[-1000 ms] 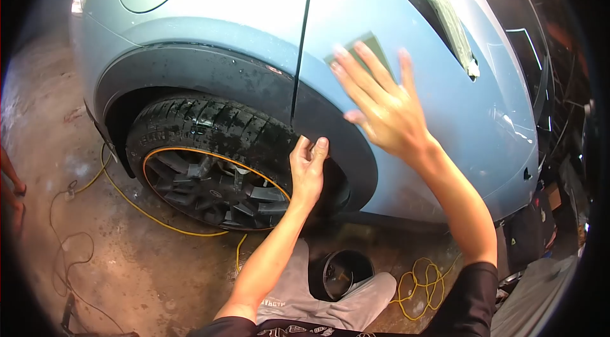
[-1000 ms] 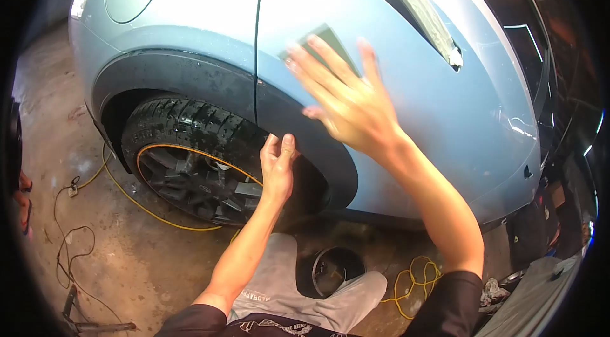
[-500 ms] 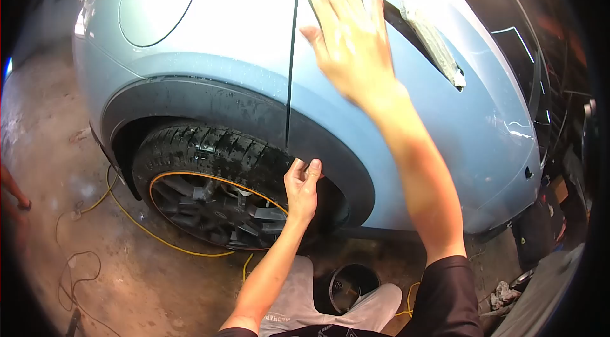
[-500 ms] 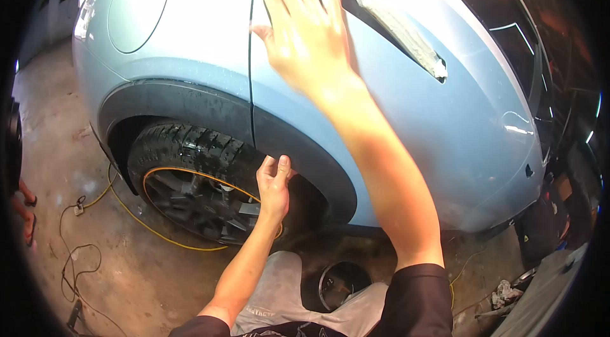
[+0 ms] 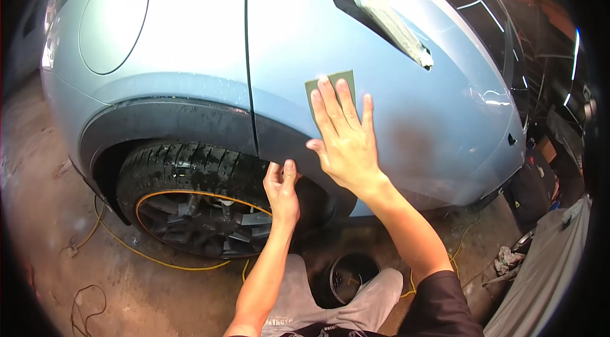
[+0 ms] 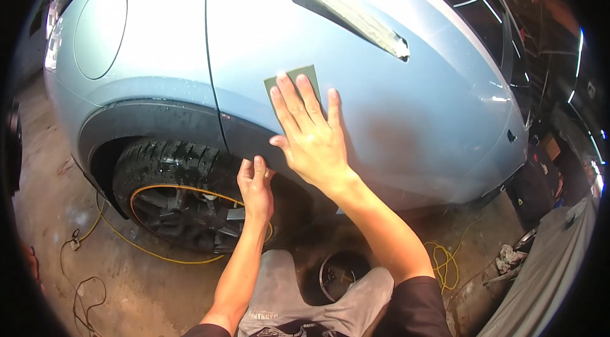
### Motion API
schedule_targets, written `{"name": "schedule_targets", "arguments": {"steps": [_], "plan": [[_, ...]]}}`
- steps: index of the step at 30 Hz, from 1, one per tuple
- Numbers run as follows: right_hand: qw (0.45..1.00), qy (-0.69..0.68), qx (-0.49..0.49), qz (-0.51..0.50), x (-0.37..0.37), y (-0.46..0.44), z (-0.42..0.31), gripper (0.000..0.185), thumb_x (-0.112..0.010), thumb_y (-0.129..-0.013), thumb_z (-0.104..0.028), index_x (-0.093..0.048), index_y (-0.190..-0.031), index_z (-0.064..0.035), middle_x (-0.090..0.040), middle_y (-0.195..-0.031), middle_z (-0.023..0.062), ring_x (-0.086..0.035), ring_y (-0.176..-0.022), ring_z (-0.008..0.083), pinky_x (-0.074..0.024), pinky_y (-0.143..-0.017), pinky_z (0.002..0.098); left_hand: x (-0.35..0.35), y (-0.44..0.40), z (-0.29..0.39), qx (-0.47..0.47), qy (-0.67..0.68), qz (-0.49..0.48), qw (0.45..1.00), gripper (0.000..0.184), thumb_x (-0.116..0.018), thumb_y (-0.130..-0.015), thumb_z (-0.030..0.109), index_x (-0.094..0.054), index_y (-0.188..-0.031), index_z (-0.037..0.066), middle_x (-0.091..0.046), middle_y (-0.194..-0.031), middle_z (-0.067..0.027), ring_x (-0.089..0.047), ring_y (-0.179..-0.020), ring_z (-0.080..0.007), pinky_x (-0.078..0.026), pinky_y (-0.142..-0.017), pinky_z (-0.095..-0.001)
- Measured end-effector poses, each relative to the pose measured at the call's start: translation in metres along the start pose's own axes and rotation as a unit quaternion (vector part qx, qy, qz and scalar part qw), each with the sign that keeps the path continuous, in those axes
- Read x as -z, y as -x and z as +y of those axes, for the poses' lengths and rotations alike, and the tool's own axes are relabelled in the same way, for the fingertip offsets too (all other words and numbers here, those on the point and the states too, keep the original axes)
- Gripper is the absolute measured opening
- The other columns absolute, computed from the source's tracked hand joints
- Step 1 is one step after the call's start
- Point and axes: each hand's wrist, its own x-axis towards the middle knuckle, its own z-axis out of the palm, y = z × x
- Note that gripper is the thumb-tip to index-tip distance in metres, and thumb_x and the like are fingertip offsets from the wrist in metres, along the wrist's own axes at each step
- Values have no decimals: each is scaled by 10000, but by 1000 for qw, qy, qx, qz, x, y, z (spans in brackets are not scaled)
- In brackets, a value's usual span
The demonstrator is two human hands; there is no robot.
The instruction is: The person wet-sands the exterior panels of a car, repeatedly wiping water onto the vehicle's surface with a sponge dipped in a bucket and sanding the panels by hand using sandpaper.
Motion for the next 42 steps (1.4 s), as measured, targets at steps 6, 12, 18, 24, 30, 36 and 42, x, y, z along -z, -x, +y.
{"name": "schedule_targets", "arguments": {"steps": [6, 12, 18, 24, 30, 36, 42], "plan": [[997, -2, 68, 42, 3, -91, 30, 664, -576, -916, -364, -416, -1468, -30, -347, -1575, 115, -250, -1484, 322, -160, -1153, 606, 12, -2, -14, -40, 0, -18, 999, 235, -640, -984, 252, -645, -1038, 22, -626, -886, 11, -517, -776, -61, -444, -724, -254], [996, 70, 35, -40, 13, 36, 90, 658, -558, -926, -356, -410, -1466, -9, -332, -1575, 165, -275, -1468, 367, -128, -1144, 644, 6, -3, -15, -46, 9, -14, 999, 208, -655, -973, 223, -626, -980, 17, -564, -817, 34, -454, -720, -43, -399, -670, -226], [987, 3, 151, 60, 6, -132, 25, 693, -609, -896, -378, -423, -1454, -11, -420, -1517, 154, -279, -1459, 358, -195, -1142, 620, 4, -4, -17, -62, 14, 5, 998, 206, -654, -975, 216, -618, -950, 14, -509, -754, 52, -387, -671, -35, -332, -619, -221], [989, 23, 128, -73, 0, 3, 13, 678, -612, -900, -390, -433, -1452, -40, -464, -1482, 139, -365, -1417, 321, -239, -1130, 585, 6, -2, -15, -49, 5, 0, 999, 210, -644, -980, 204, -637, -1014, -3, -537, -780, 45, -406, -691, -32, -334, -627, -219], [986, 19, 108, 125, -1, -168, 18, 675, -605, -905, -401, -437, -1452, -44, -445, -1503, 142, -364, -1423, 328, -247, -1130, 582, 1, 0, -14, -63, 31, 10, 997, 222, -645, -979, 214, -632, -1019, -3, -544, -797, 44, -411, -698, -36, -342, -639, -215], [996, -8, 81, -26, -1, -40, -3, 649, -577, -930, -294, -378, -1506, -70, -357, -1571, 109, -293, -1467, 319, -162, -1148, 624, 3, 0, -18, -55, 40, 4, 998, 200, -628, -991, 205, -625, -962, 7, -558, -795, 40, -452, -715, -40, -385, -672, -220], [976, 15, 105, 188, -15, -141, 15, 633, -590, -916, -420, -480, -1418, -52, -479, -1474, 90, -389, -1398, 284, -247, -1106, 614, 11, -6, -24, -70, 13, 2, 997, 232, -638, -986, 237, -645, -944, 9, -579, -789, 35, -488, -722, -42, -427, -678, -233]]}}
